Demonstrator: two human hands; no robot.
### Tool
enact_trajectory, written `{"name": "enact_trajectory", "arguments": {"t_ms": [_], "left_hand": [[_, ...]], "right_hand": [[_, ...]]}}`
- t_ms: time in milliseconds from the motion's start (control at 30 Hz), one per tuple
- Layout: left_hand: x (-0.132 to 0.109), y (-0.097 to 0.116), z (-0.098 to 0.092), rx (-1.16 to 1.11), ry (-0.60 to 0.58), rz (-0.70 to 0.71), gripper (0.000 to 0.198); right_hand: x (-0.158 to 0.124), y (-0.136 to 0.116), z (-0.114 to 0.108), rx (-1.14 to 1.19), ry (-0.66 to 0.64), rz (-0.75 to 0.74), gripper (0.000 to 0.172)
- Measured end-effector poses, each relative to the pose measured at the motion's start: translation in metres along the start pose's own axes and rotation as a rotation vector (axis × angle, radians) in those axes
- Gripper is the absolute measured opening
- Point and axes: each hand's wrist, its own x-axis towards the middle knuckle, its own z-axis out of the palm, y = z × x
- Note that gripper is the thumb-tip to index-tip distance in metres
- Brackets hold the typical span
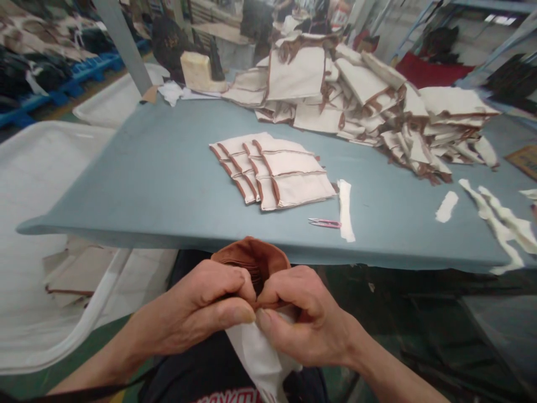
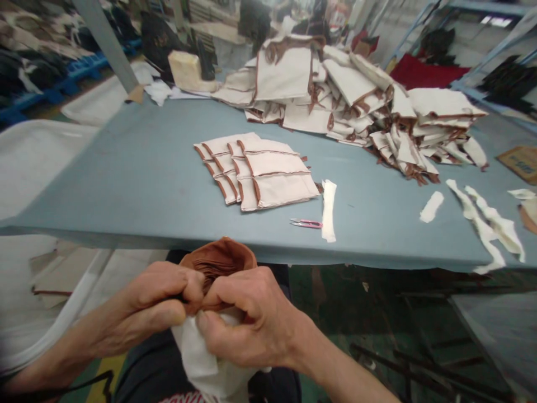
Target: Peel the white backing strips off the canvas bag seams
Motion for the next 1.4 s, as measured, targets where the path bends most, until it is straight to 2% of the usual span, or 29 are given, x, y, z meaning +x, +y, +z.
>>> {"name": "enact_trajectory", "arguments": {"t_ms": [100,233,367,500,600,667,800,967,1033,1167,1300,1400], "left_hand": [[0.003,0.005,-0.006,0.107,-0.074,0.021,0.05],[0.005,0.007,-0.011,0.123,-0.133,0.036,0.049],[0.003,0.009,-0.011,0.133,-0.188,0.024,0.041],[-0.002,0.012,-0.008,0.245,-0.194,0.063,0.037],[-0.006,0.018,-0.005,0.35,-0.159,0.113,0.033],[-0.009,0.02,-0.003,0.381,-0.122,0.139,0.032],[-0.015,0.015,0.001,0.347,-0.049,0.167,0.031],[-0.026,0.007,0.006,0.317,0.013,0.115,0.032],[-0.031,0.009,0.01,0.292,0.035,0.092,0.031],[-0.035,0.017,0.02,0.128,0.108,0.075,0.033],[-0.028,0.023,0.036,-0.081,0.209,0.124,0.04],[-0.021,0.026,0.046,-0.122,0.272,0.146,0.041]], "right_hand": [[-0.001,-0.002,-0.001,-0.02,0.0,-0.052,0.019],[-0.003,-0.003,-0.003,-0.058,-0.017,-0.1,0.018],[-0.003,-0.002,-0.004,-0.032,-0.078,-0.129,0.017],[-0.001,0.0,-0.008,0.0,-0.167,-0.115,0.018],[0.001,-0.002,-0.011,0.047,-0.23,-0.049,0.015],[0.003,-0.004,-0.012,0.166,-0.254,0.014,0.015],[0.008,-0.003,-0.008,0.453,-0.279,0.189,0.026],[0.007,0.008,0.005,0.536,-0.27,0.32,0.038],[0.005,0.013,0.009,0.527,-0.281,0.312,0.039],[0.001,0.021,0.013,0.499,-0.282,0.206,0.039],[-0.006,0.024,0.024,0.587,-0.207,0.19,0.046],[-0.016,0.028,0.039,0.726,-0.094,0.224,0.055]]}}
